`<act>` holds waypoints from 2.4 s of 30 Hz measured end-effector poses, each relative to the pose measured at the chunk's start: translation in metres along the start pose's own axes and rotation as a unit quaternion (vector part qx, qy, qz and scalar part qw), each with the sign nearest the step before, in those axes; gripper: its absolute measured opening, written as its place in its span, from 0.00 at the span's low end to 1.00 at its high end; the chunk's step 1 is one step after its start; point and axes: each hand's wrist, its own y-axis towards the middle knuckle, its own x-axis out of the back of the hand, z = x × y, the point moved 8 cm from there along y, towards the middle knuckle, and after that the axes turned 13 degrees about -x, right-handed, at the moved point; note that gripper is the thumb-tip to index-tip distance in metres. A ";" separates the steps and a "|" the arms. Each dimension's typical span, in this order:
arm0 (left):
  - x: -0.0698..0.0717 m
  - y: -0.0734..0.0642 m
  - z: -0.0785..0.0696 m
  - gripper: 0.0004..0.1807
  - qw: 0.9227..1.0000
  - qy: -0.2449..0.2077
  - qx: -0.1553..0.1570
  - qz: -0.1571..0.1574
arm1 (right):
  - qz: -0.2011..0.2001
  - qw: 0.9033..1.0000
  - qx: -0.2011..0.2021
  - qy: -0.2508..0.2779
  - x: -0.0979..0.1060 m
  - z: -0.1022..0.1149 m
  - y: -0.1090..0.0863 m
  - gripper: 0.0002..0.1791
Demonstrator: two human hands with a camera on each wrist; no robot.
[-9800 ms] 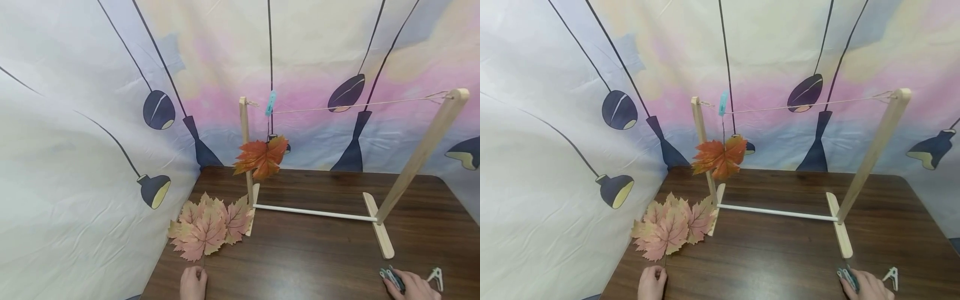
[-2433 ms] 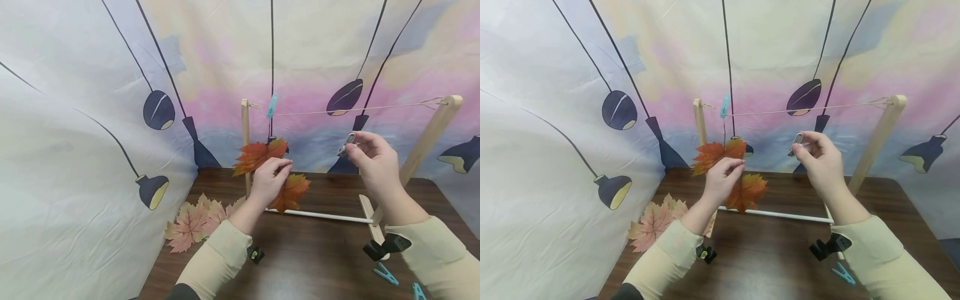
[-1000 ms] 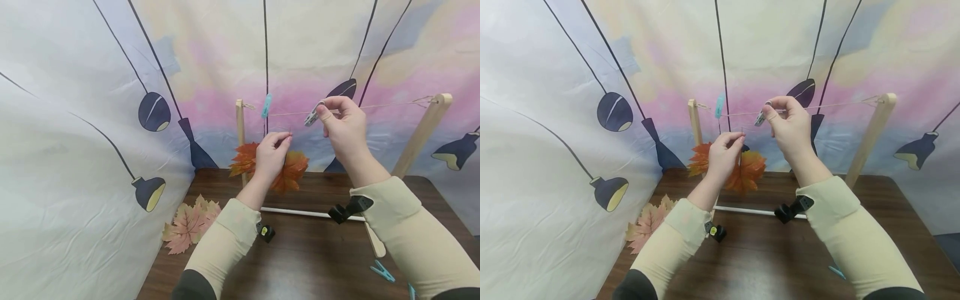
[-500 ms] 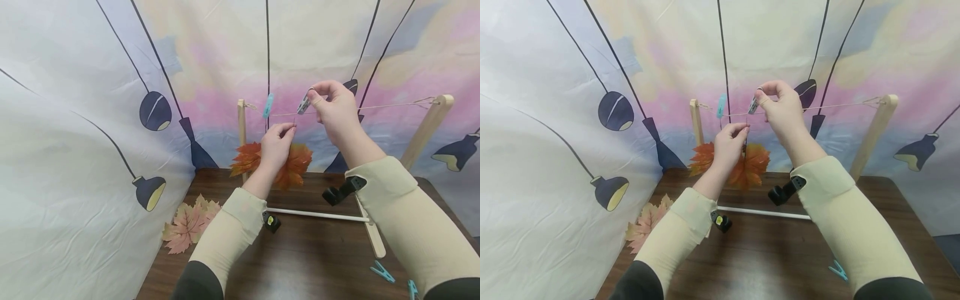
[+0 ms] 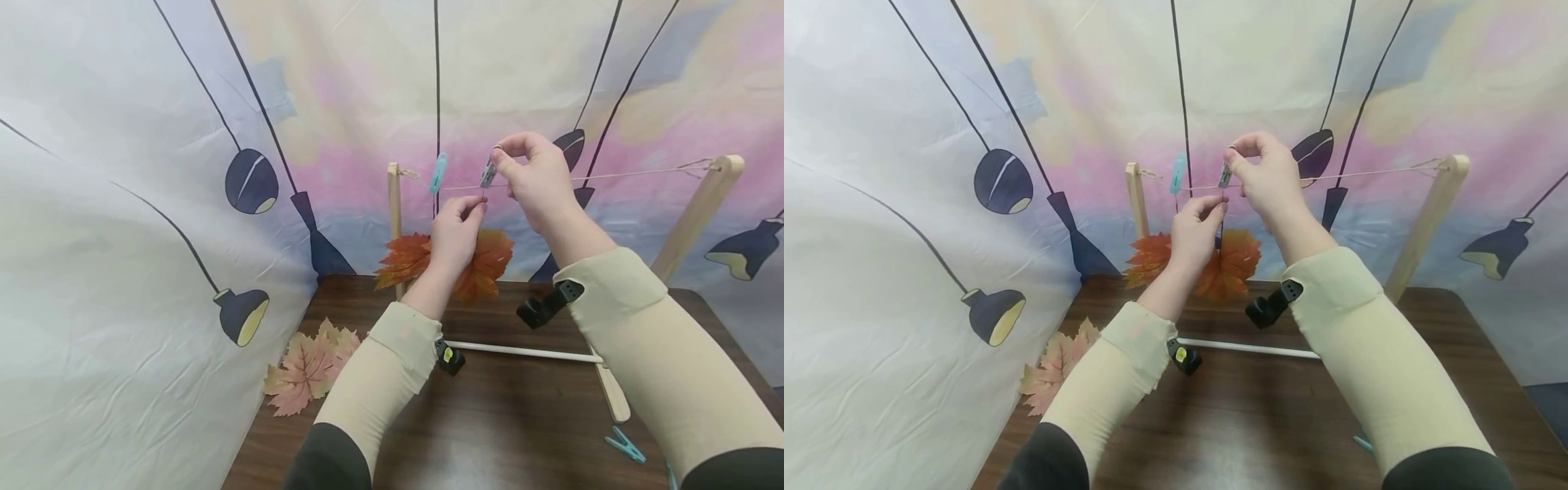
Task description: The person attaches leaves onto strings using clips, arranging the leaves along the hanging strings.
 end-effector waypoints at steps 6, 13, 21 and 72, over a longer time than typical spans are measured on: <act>0.000 0.002 0.002 0.11 1.000 -0.008 0.012 -0.007 | 0.006 0.998 0.001 -0.064 -0.008 0.003 0.000 0.13; 0.003 0.003 0.002 0.11 1.000 -0.005 0.013 -0.020 | 0.003 0.994 -0.004 -0.105 -0.011 0.003 -0.001 0.16; 0.002 0.004 0.001 0.10 1.000 -0.006 0.009 -0.029 | 0.009 0.995 -0.004 -0.103 -0.008 0.000 0.001 0.17; 0.001 -0.008 0.017 0.16 0.997 -0.068 0.035 -0.030 | 0.038 0.986 -0.031 -0.159 -0.004 -0.010 0.002 0.34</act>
